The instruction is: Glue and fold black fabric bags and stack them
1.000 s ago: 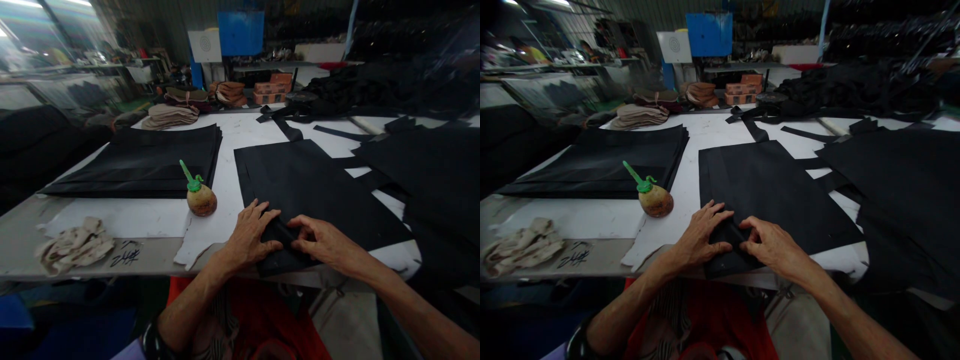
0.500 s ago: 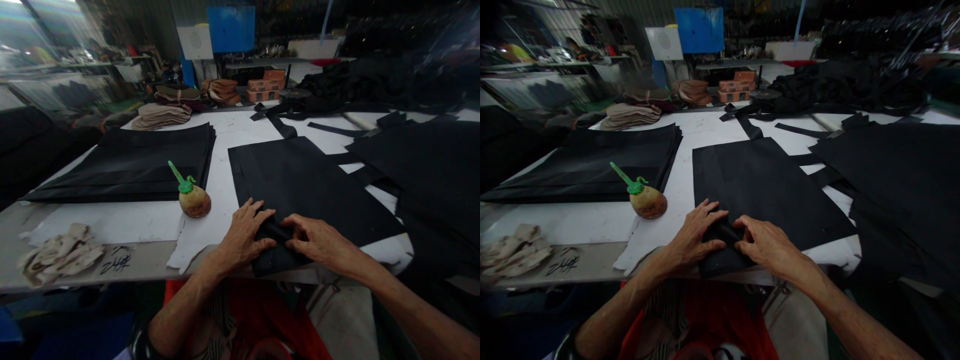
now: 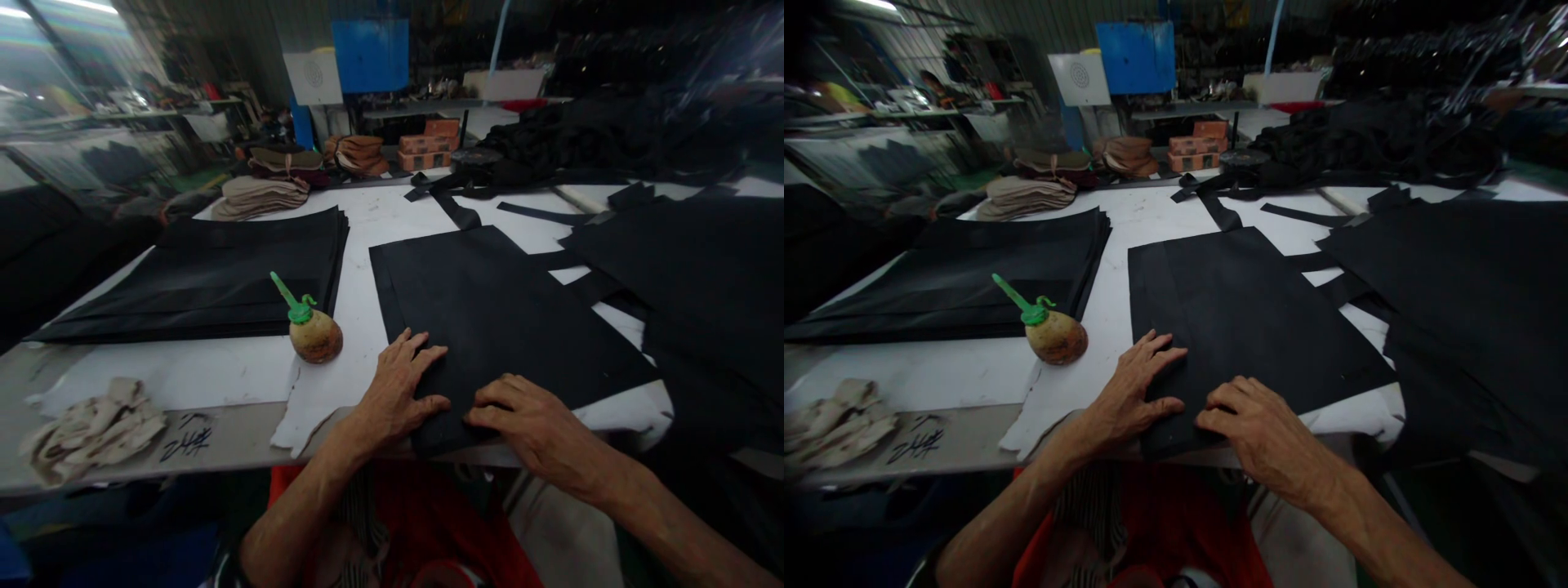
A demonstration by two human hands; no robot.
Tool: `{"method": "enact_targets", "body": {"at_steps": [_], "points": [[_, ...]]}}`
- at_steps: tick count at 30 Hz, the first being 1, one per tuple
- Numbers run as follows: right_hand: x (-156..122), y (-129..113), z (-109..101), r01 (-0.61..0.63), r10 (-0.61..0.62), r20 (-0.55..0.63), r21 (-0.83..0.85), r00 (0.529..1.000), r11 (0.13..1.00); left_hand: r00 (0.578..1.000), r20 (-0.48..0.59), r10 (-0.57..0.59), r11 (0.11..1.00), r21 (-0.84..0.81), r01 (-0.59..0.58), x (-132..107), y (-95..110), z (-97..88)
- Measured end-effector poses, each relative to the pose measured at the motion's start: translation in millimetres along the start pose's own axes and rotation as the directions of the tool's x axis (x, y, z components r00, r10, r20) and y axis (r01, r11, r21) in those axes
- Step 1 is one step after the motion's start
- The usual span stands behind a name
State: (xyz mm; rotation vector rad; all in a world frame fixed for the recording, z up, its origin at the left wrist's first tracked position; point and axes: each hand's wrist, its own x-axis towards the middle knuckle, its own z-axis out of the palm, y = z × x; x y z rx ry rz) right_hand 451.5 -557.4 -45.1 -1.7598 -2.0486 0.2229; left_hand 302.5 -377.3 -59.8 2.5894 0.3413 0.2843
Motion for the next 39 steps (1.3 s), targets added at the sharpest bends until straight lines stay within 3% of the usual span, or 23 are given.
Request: {"method": "enact_targets", "body": {"at_steps": [3,5,9,14,21,30,37,39], "points": [[0.0,-0.8,2.9,0.004,-0.003,0.011,-0.091,1.0,0.996,0.999,-0.032,-0.021,1.0,-0.011,0.021,1.1,-1.3,-0.5],[1.0,-0.4,2.6,0.003,-0.001,0.018,-0.114,1.0,0.993,0.994,-0.11,-0.013,1.0,-0.008,0.013,-1.9,0.7,-2.5],[1.9,-0.9,2.7,0.004,-0.001,0.026,-0.126,1.0,0.992,0.966,-0.228,0.124,0.991,0.081,-0.108,-23.1,18.9,-7.3],[-0.4,-1.3,11.6,-0.033,0.033,0.004,-0.074,0.999,0.997,0.958,-0.09,0.274,0.941,0.231,-0.248,-55.0,39.3,6.1],[-0.7,3.1,18.3,-0.028,0.027,-0.02,-0.033,0.999,0.999,0.931,-0.091,0.355,0.902,0.294,-0.315,-56.8,26.0,15.5],[8.8,1.3,3.9,-0.081,0.081,0.013,-0.042,0.997,0.996,0.965,-0.011,0.261,0.956,0.139,-0.257,-44.2,36.1,1.9],[-8.4,37.4,-5.2,-0.251,0.193,-0.21,-0.302,0.959,0.92,0.962,-0.041,0.269,0.959,0.099,-0.264,-40.9,32.7,-6.0],[-10.1,43.3,-7.1,-0.307,0.24,-0.226,-0.339,0.944,0.889,0.962,-0.081,0.259,0.966,0.043,-0.257,-40.7,29.0,-10.4]]}}
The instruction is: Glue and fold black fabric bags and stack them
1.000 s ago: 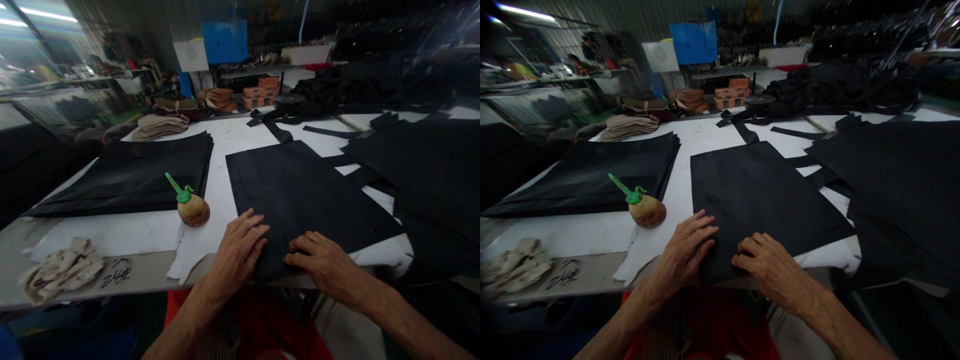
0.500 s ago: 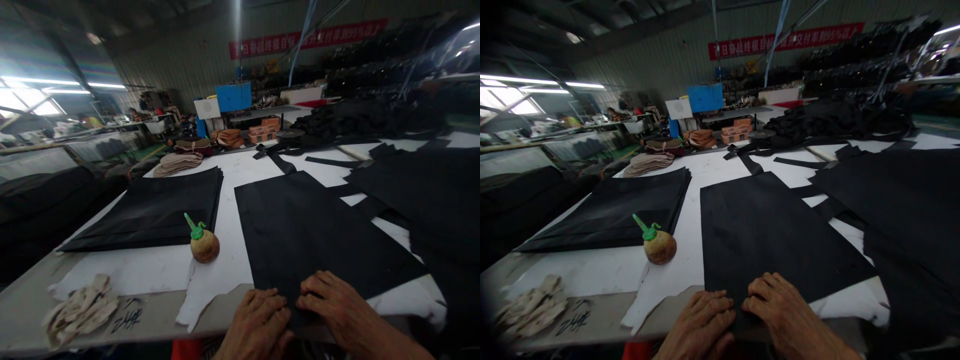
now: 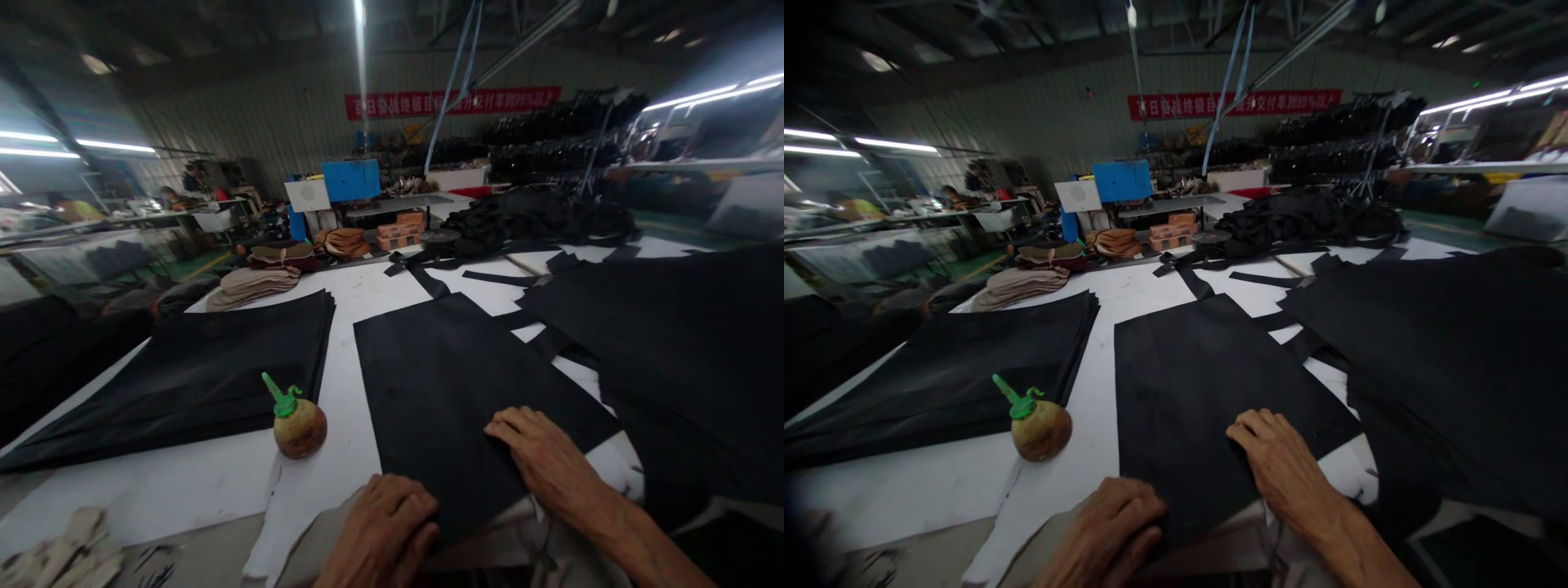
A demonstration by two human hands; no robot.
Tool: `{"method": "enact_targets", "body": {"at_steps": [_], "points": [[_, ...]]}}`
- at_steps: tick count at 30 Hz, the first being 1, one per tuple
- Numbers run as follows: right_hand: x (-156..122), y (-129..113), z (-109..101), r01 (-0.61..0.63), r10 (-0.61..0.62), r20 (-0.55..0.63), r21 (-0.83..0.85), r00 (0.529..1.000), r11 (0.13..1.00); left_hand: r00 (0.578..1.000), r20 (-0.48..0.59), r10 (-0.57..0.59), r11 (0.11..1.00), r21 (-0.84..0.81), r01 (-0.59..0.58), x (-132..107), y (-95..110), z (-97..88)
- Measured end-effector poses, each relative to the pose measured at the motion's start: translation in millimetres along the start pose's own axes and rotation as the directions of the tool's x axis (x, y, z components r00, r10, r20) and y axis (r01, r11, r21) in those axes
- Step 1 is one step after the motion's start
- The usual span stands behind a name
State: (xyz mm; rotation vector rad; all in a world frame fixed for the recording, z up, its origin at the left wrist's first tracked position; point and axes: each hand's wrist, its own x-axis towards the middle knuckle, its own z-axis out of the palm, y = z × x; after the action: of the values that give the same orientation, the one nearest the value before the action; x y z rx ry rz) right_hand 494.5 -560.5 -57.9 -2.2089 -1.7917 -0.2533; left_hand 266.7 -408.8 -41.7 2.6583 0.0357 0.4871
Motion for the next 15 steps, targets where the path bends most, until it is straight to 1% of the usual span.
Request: {"method": "enact_targets", "body": {"at_steps": [2,5,7,9,10,12,13,15], "points": [[1.2,-1.3,0.2,-0.034,0.035,0.033,-0.014,0.999,0.999,0.997,-0.061,-0.037,0.998,-0.061,0.033,0.9,-4.3,-4.6],[3.1,-17.8,1.8,-0.058,0.058,0.071,-0.003,0.996,0.998,0.98,-0.136,-0.146,0.986,-0.105,0.132,7.3,-11.3,-11.1],[3.9,-34.5,3.1,-0.061,0.06,0.087,0.013,0.994,0.998,0.972,-0.146,-0.185,0.981,-0.087,0.174,14.5,-15.5,-14.7],[5.6,-49.0,1.3,-0.046,0.039,0.12,0.055,0.992,0.997,0.974,-0.136,-0.181,0.983,-0.038,0.177,22.4,-17.9,-17.1],[7.5,-53.0,-1.6,-0.031,0.015,0.147,0.108,0.989,0.994,0.977,-0.119,-0.177,0.984,-0.006,0.178,26.0,-18.0,-17.9],[15.0,-50.8,-11.8,-0.038,-0.014,0.188,0.268,0.982,0.963,0.984,-0.081,-0.158,0.985,0.056,0.163,31.5,-15.6,-18.2],[21.2,-43.8,-18.3,-0.068,0.002,0.187,0.349,0.982,0.935,0.988,-0.054,-0.144,0.986,0.08,0.148,33.6,-13.5,-17.8],[39.1,-19.0,-31.6,-0.158,0.095,0.156,0.46,0.983,0.874,0.995,-0.01,-0.104,0.988,0.116,0.104,37.0,-9.2,-15.7]]}}
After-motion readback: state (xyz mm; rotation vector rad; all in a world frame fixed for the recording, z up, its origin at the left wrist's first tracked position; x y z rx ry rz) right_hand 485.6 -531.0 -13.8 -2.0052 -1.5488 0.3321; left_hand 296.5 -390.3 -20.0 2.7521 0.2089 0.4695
